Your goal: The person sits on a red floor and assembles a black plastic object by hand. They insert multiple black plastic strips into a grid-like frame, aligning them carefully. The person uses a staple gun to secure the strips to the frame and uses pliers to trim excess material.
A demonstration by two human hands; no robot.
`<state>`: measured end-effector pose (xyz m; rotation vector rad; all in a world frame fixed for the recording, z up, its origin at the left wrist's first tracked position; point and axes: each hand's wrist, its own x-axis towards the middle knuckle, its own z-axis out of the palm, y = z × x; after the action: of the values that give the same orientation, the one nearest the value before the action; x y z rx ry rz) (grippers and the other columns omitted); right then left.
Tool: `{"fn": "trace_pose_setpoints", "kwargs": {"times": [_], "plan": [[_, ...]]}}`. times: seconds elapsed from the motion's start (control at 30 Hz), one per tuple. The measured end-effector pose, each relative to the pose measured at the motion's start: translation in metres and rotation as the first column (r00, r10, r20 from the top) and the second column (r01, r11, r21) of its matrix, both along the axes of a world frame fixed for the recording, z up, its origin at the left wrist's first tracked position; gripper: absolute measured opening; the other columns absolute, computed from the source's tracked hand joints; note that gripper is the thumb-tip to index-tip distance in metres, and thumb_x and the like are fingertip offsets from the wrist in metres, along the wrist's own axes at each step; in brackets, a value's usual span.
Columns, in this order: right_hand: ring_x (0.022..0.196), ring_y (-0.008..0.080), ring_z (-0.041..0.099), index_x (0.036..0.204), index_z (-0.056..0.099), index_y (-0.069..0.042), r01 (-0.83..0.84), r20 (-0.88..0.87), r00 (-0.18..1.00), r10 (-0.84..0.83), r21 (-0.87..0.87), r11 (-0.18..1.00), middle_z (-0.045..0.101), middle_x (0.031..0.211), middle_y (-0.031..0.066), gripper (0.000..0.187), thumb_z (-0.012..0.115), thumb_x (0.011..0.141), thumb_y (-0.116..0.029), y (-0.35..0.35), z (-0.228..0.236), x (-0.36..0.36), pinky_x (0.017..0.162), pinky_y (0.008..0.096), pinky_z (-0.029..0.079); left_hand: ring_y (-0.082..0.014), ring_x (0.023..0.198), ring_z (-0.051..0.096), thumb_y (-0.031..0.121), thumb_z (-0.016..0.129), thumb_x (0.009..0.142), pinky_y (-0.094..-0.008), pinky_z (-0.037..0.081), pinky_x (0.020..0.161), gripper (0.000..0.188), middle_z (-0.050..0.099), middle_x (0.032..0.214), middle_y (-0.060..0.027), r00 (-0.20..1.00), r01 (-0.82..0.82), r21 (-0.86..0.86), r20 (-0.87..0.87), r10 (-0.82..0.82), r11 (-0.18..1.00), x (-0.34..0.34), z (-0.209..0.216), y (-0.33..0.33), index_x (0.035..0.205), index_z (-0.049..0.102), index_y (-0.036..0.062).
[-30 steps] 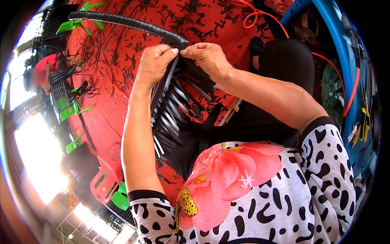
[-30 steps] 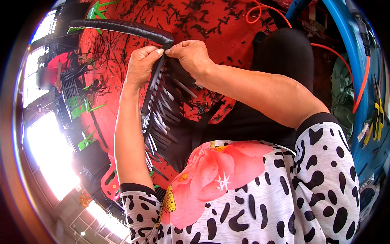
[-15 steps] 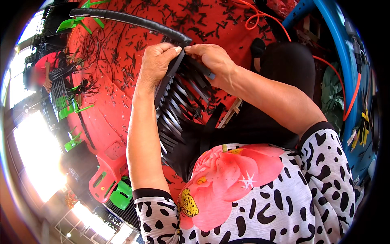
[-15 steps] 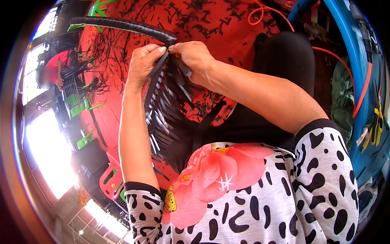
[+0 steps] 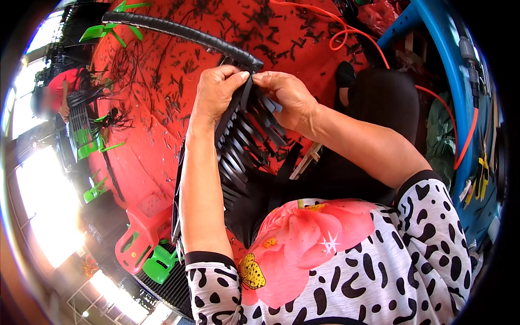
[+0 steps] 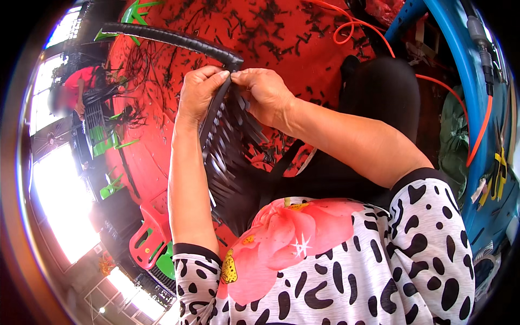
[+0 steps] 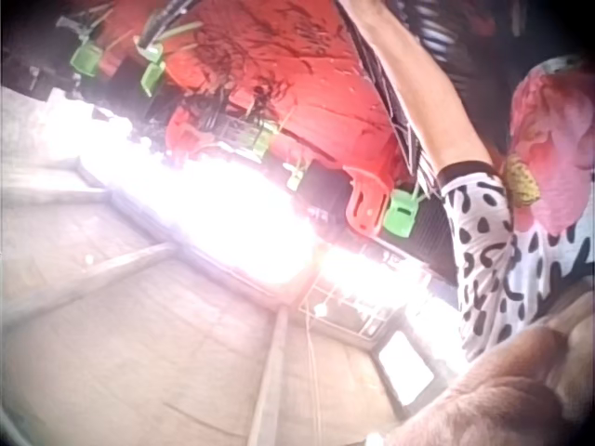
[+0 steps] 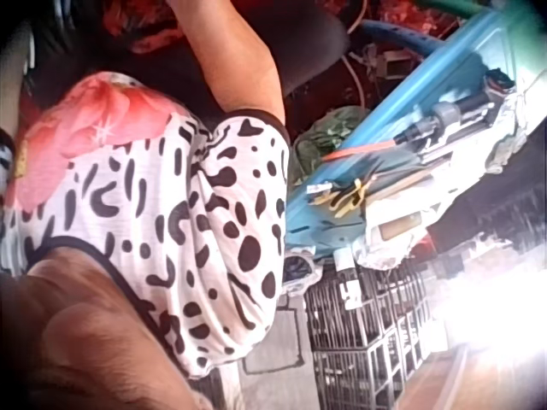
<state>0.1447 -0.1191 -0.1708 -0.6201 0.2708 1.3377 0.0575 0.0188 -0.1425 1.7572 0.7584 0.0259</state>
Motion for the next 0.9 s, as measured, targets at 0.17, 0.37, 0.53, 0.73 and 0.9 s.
{"fn": "trace_pose_setpoints", "kwargs": {"times": [0.17, 0.37, 0.53, 0.73, 0.9], "plan": [[0.066, 0.0099, 0.053, 0.078, 0.058, -0.005, -0.017, 0.136, 0.991, 0.015, 0.014, 1.000, 0.059, 0.075, 0.0026, 0.012, 0.060, 0.088, -0.009, 0.000, -0.006, -0.002, 0.064, 0.0247, 0.045, -0.0052, 0.057, 0.053, 0.012, 0.063, 0.087, -0.0200, 0.042, 0.053, 0.015, 0.062, 0.068, -0.0015, 1.000, 0.016, 0.001, -0.017, -0.016, 1.000, -0.001, 0.001, 0.001, 0.083, 0.066, -0.0024], [0.062, 0.0061, 0.047, 0.073, 0.056, -0.005, 0.033, 0.511, 0.859, -0.026, -0.004, 0.999, 0.055, 0.069, -0.0001, 0.018, 0.066, 0.084, -0.013, 0.009, -0.030, -0.007, 0.057, 0.0242, 0.041, -0.0081, 0.064, 0.058, 0.012, 0.064, 0.087, -0.0214, 0.047, 0.060, 0.014, 0.064, 0.074, -0.0042, 0.996, 0.000, -0.196, 0.092, 0.019, 0.981, -0.003, -0.006, 0.005, 0.087, 0.066, -0.0026], [0.061, 0.0116, 0.055, 0.072, 0.058, 0.000, 0.063, 0.835, 0.541, 0.096, -0.154, 0.986, 0.060, 0.065, 0.0058, 0.024, 0.072, 0.078, -0.018, 0.010, -0.034, -0.002, 0.058, 0.0288, 0.045, -0.0111, 0.063, 0.060, 0.013, 0.066, 0.086, -0.0238, 0.049, 0.060, 0.015, 0.066, 0.078, -0.0061, 0.991, -0.070, -0.334, 0.083, 0.103, 0.940, -0.003, -0.007, 0.003, 0.088, 0.065, -0.0021], [0.071, 0.0253, 0.062, 0.085, 0.059, 0.000, 0.170, 0.959, 0.218, 0.179, -0.218, 0.961, 0.063, 0.075, 0.0121, 0.037, 0.081, 0.068, -0.026, 0.006, -0.029, 0.011, 0.066, 0.0348, 0.050, -0.0122, 0.063, 0.060, 0.015, 0.067, 0.085, -0.0239, 0.049, 0.059, 0.017, 0.065, 0.076, -0.0067, 0.995, -0.066, -0.330, 0.049, 0.087, 0.942, -0.007, -0.011, 0.007, 0.088, 0.065, -0.0020], [0.084, 0.0329, 0.061, 0.109, 0.053, -0.001, 0.277, 0.991, -0.078, 0.110, -0.084, 0.957, 0.060, 0.086, 0.0130, 0.065, 0.085, 0.059, -0.027, 0.009, -0.024, 0.024, 0.075, 0.0395, 0.049, -0.0117, 0.063, 0.060, 0.016, 0.067, 0.085, -0.0234, 0.049, 0.059, 0.018, 0.065, 0.075, -0.0063, 0.997, -0.068, -0.303, 0.025, 0.079, 0.951, -0.010, -0.012, 0.007, 0.088, 0.065, -0.0017]]}}
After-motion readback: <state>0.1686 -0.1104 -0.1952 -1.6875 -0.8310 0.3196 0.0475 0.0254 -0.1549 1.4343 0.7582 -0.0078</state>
